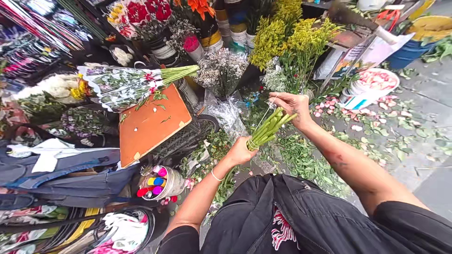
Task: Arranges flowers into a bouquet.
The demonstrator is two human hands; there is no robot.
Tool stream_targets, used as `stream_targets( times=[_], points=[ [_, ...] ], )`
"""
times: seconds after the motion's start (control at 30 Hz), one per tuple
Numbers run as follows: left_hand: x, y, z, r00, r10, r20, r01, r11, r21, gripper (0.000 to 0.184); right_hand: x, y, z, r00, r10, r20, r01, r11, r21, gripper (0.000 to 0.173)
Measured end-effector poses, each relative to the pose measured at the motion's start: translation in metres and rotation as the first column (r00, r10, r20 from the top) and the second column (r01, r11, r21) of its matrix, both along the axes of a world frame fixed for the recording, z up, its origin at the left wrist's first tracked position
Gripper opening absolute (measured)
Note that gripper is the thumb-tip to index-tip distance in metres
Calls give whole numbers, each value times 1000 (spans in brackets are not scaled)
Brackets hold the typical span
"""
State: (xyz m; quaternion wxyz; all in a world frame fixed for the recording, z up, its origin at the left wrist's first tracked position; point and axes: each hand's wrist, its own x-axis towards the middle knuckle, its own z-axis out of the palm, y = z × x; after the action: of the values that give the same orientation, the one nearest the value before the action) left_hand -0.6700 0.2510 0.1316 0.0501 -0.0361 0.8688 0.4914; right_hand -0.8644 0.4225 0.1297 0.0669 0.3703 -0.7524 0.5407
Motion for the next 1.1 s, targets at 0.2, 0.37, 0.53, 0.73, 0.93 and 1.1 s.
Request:
stream_targets(
  times=[0.2,0.37,0.53,0.73,0.93,1.1],
  points=[
    [-1,-18,-15,983,-147,-112,171,953,251,24,57,9,4,259,733,628,-124,671,-731,50],
    [5,-16,-27,919,-384,-87,390,856,338,28,39,35,49,511,845,155,-769,530,-358,81],
    [10,5,-45,906,-423,18,404,877,260,29,33,39,95,318,930,-185,-879,362,310,50],
    [22,7,-65,902,-428,62,417,898,139,24,59,47,92,138,957,-254,-667,279,691,44],
    [34,4,-55,907,-421,20,421,907,24,18,57,56,58,73,895,-440,-764,334,553,44],
    [28,9,-80,956,-288,51,291,953,-81,23,92,51,44,142,868,-476,-315,496,809,28]
  ],
)
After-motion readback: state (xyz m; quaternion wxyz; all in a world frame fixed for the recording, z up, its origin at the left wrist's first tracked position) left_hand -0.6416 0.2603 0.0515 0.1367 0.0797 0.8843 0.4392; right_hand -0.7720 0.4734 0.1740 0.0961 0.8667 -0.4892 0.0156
